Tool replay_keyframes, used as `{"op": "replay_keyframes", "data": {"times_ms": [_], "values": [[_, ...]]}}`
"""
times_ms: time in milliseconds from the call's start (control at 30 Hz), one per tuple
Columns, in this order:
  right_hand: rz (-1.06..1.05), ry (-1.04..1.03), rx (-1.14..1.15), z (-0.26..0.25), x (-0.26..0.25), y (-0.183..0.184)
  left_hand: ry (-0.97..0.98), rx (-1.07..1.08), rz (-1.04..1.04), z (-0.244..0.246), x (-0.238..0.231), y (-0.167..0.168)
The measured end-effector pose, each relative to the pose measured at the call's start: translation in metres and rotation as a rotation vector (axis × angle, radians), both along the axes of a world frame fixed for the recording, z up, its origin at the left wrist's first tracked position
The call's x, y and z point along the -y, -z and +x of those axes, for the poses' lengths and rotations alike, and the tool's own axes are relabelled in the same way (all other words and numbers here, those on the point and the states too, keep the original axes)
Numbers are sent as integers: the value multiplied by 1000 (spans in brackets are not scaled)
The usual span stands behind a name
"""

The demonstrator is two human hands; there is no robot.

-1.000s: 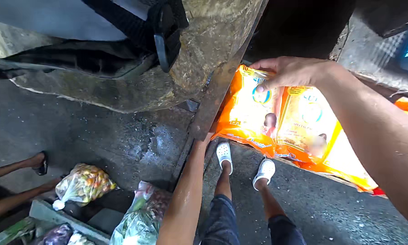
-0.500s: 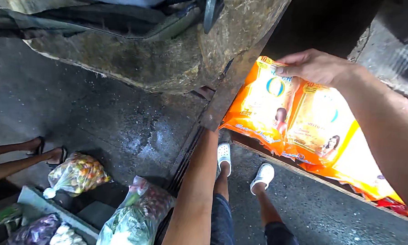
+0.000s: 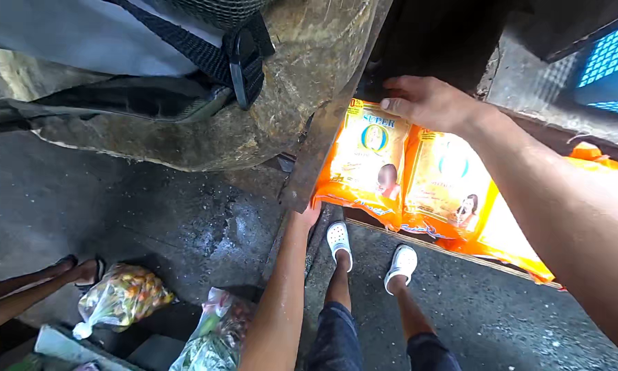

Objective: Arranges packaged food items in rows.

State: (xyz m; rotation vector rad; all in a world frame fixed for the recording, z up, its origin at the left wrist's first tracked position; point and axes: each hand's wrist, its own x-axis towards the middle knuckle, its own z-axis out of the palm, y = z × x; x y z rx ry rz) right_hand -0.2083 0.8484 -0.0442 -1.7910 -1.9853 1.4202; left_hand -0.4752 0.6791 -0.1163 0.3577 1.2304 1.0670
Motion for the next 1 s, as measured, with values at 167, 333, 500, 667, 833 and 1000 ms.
{"op": "replay_keyframes", "data": {"times_ms": [167, 333, 500, 667, 833, 1000], "values": [[7, -47, 87, -1, 2, 6, -325, 63, 37, 11, 10, -2], [-71, -164, 171, -3, 3, -3, 157, -92, 38, 4, 7, -1], [142, -186, 304, -1, 27, -8, 506, -150, 97, -19, -23, 17], [317, 106, 478, -14, 120, -29, 635, -335, 152, 14, -53, -21], [441, 197, 611, -17, 169, 37, 700, -302, 180, 16, -58, -14], [450, 239, 598, -19, 171, 36, 723, -311, 169, 15, -64, -13]]}}
